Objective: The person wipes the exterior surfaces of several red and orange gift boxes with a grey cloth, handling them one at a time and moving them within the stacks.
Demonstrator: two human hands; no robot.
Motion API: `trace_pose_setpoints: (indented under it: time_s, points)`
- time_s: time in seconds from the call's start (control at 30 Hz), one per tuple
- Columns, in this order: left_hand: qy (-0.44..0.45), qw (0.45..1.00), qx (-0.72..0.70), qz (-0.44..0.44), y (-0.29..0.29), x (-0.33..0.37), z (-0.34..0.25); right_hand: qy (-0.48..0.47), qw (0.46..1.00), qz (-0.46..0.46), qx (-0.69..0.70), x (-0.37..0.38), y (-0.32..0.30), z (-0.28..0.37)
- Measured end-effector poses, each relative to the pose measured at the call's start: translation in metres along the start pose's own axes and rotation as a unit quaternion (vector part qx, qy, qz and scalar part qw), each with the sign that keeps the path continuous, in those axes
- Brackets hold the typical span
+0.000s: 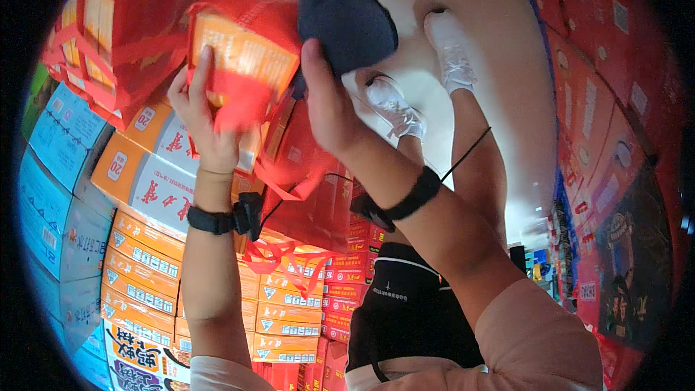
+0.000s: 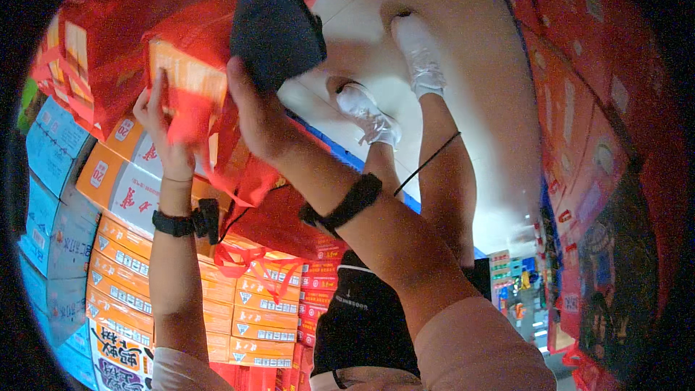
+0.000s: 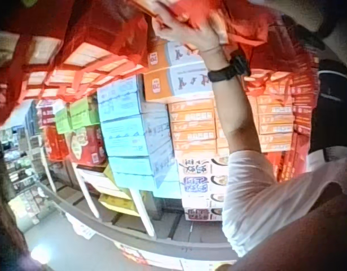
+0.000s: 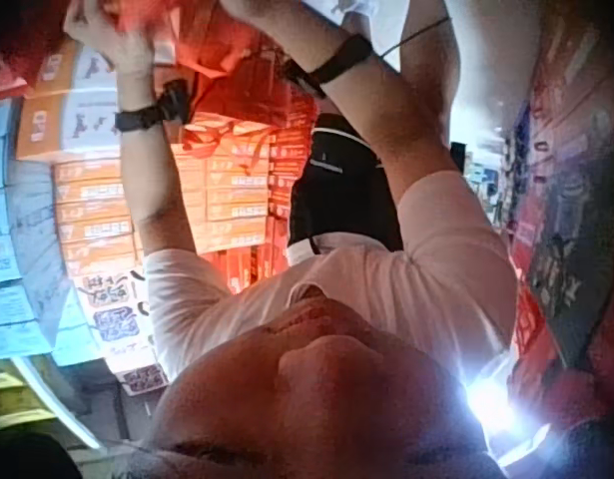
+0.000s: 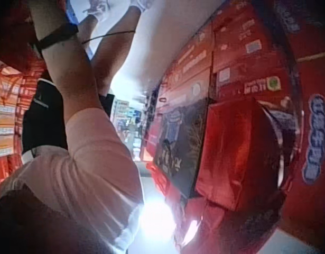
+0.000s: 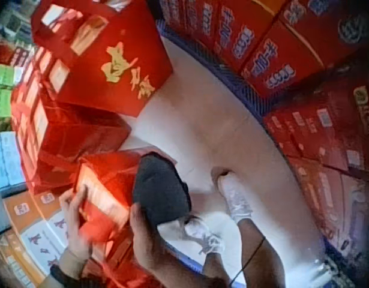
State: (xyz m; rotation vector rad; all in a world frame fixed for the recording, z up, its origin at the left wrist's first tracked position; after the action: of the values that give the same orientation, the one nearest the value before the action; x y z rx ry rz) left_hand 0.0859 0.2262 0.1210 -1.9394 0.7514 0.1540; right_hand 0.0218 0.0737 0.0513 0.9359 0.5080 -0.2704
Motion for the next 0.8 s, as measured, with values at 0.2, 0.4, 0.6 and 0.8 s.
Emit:
trace_pose_setpoints:
  time_s: [0.2, 0.4, 0.6, 0.8]
  points:
    - [0.035, 0.97, 0.23, -0.073, 0.022, 0.006, -0.017, -0.001, 0.978, 0.057, 0.203, 0.076, -0.075, -0.045]
    - [0.02, 0.984, 0.101, -0.143, 0.033, 0.012, -0.019, 0.018, 0.976, 0.034, 0.215, 0.141, -0.158, -0.087]
    - [0.025, 0.968, 0.187, -0.163, 0.032, 0.009, -0.026, -0.013, 0.928, 0.118, 0.352, 0.118, -0.121, -0.085]
    - [-0.078, 0.965, 0.152, -0.197, 0.028, 0.011, -0.03, -0.018, 0.983, -0.02, 0.18, 0.048, 0.009, -0.012]
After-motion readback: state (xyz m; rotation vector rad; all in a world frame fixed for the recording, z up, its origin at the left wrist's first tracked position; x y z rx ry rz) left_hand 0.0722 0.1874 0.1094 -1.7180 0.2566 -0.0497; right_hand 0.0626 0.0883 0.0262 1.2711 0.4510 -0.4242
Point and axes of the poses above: each hand's wrist, its own x-axis towards the middle knuckle, its own y-axis out of the palm, z = x × y, the point moved 3 cm from there along x, towards the middle knuckle, and after that the axes turned 12 degrees about z, right-handed, at the moved point
